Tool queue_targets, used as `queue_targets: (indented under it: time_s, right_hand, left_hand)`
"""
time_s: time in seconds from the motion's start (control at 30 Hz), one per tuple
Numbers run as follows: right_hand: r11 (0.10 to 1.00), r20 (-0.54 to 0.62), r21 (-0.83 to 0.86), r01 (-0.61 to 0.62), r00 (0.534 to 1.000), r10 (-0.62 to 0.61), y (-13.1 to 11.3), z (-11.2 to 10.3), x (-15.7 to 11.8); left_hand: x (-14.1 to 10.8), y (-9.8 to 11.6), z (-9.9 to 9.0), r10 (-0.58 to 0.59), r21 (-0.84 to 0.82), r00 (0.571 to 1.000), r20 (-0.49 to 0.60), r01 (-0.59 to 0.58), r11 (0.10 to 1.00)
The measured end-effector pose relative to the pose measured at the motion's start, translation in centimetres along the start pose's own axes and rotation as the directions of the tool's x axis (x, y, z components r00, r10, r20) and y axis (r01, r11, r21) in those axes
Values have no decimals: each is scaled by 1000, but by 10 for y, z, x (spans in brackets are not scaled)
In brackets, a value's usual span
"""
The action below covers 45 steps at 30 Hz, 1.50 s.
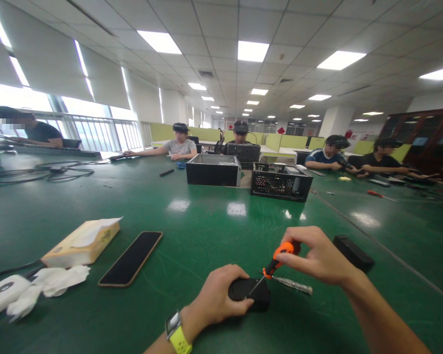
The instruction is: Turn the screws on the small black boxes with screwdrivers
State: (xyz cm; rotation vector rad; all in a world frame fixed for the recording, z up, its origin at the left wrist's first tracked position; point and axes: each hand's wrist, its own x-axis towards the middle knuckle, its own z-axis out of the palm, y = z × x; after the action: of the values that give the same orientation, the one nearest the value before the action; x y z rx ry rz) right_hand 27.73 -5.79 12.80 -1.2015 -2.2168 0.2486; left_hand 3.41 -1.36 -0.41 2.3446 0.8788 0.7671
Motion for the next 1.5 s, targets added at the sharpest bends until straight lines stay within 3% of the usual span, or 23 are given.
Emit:
queue_targets:
  time_s: [0.3, 0.47, 0.67, 0.87, 1.03, 1.2, 1.4, 1.5]
  right_hand:
    - [1000, 20, 6, 25, 1000, -25, -4, 0, -1]
    - [989, 87, 97, 112, 989, -121, -12, -2, -3]
    - [988, -52, -147, 39, 998, -47, -9, 5, -3]
    - [998, 111, 42, 55, 992, -59, -13, -4, -4]
    - [987, 3, -163, 2, 1000, -2, -8, 1, -4]
    - [999, 103, -3, 51, 993, -51, -16, -3, -6]
    - [986, 13, -167, 5, 1000, -2, -11, 0, -6]
    - [996, 77, -85, 29, 997, -22, -13, -3, -5]
  left_hand:
    - [1, 1, -1, -2, 0, 1000, 5, 2, 1000]
    - [1, 2, 0, -13, 13, 1000, 4, 12, 1000]
    - [1, 1, 1, -26, 23, 1000, 7, 26, 999]
    - [1, 1, 0, -27, 30, 1000, 6, 27, 999]
    - [1, 3, -1, -27, 27, 1000, 7, 27, 999]
    - [1, 3, -1, -29, 26, 1000, 11, 29, 999]
    - [0, 1, 0, -23, 21, 1000, 4, 22, 1000]
    - [0, 2, -1, -28, 24, 1000, 7, 28, 999]
